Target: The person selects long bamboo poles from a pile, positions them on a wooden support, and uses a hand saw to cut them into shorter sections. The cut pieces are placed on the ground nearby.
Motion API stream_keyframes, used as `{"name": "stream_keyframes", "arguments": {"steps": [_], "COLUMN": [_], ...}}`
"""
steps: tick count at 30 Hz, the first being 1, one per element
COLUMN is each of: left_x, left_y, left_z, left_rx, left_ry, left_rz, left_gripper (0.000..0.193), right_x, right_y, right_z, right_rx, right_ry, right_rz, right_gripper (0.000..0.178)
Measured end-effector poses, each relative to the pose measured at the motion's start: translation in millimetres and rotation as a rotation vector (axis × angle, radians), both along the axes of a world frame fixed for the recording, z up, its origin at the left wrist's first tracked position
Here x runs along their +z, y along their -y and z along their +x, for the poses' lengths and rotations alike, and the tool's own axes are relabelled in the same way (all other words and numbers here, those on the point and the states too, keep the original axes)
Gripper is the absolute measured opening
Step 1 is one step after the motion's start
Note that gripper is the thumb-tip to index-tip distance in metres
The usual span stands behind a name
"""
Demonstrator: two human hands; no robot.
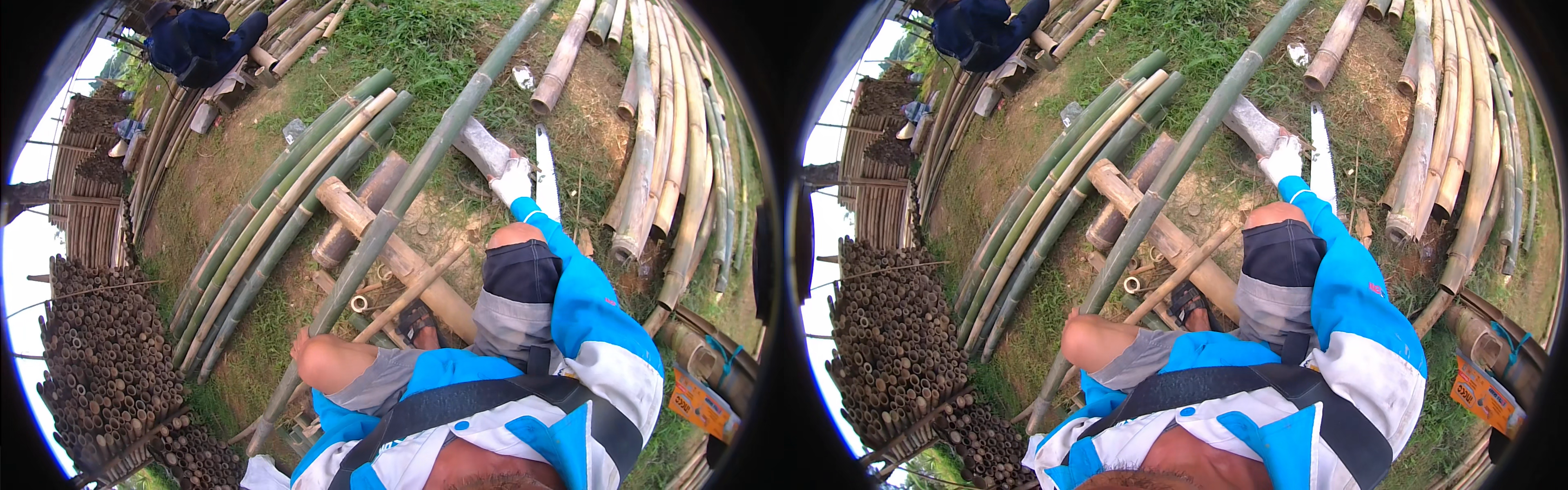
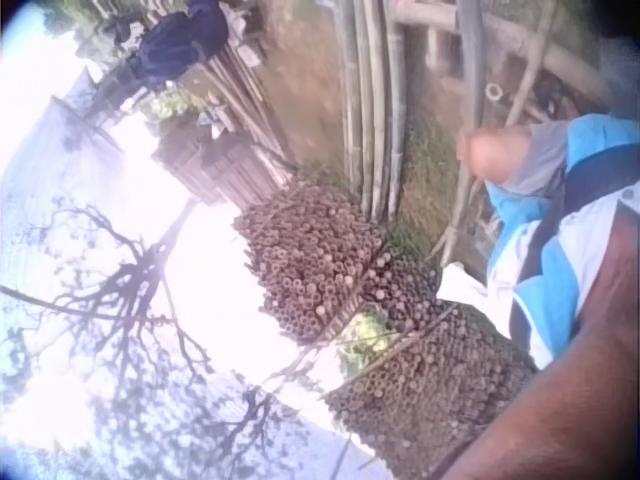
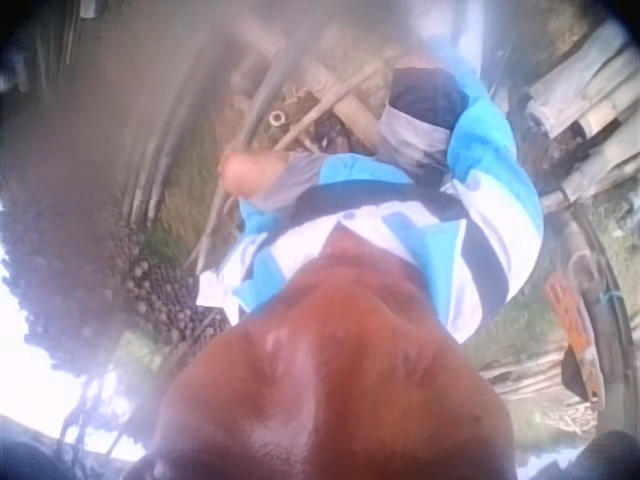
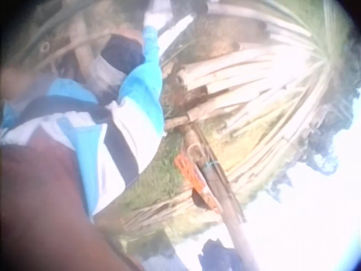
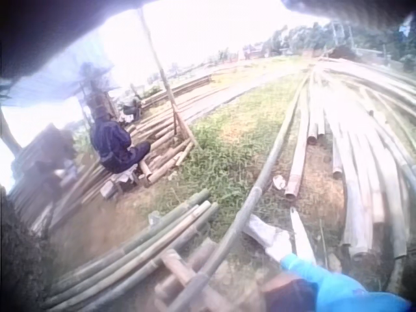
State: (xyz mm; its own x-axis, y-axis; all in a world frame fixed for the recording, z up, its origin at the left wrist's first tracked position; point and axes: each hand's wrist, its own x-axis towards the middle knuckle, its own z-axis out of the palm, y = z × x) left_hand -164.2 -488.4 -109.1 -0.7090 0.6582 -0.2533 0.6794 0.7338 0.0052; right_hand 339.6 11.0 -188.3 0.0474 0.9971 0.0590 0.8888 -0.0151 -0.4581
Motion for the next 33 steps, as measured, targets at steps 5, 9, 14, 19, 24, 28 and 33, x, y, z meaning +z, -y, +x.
{"name": "stream_keyframes", "arguments": {"steps": [5,9,14,19,24,28,33], "left_x": [-43.1,-44.5,-12.2,11.3,-15.0,-2.2,21.0], "left_y": [93.9,80.5,28.6,-127.7,-202.6,-210.0,-156.9], "left_z": [-47.2,-38.7,-31.2,17.2,42.2,59.1,42.1], "left_rx": [0.197,0.147,-0.066,-0.386,-0.392,-0.357,-0.318], "left_ry": [-0.250,-0.331,0.030,0.525,0.600,0.578,0.464], "left_rz": [0.106,0.060,0.243,0.287,0.148,0.131,0.105], "left_gripper": [0.044,0.052,0.070,0.094,0.078,0.069,0.076], "right_x": [-6.2,-26.3,-19.4,-3.0,39.9,28.6,29.3], "right_y": [7.0,19.1,15.6,-6.3,-41.1,-55.2,-83.5], "right_z": [-15.6,5.0,-12.8,11.0,14.7,37.0,51.7], "right_rx": [0.237,0.243,0.204,0.211,0.162,0.083,0.017], "right_ry": [0.025,0.076,0.114,0.148,0.075,0.020,0.059], "right_rz": [0.156,0.156,0.037,-0.002,-0.202,-0.232,-0.269], "right_gripper": [0.106,0.110,0.112,0.113,0.118,0.122,0.121]}}
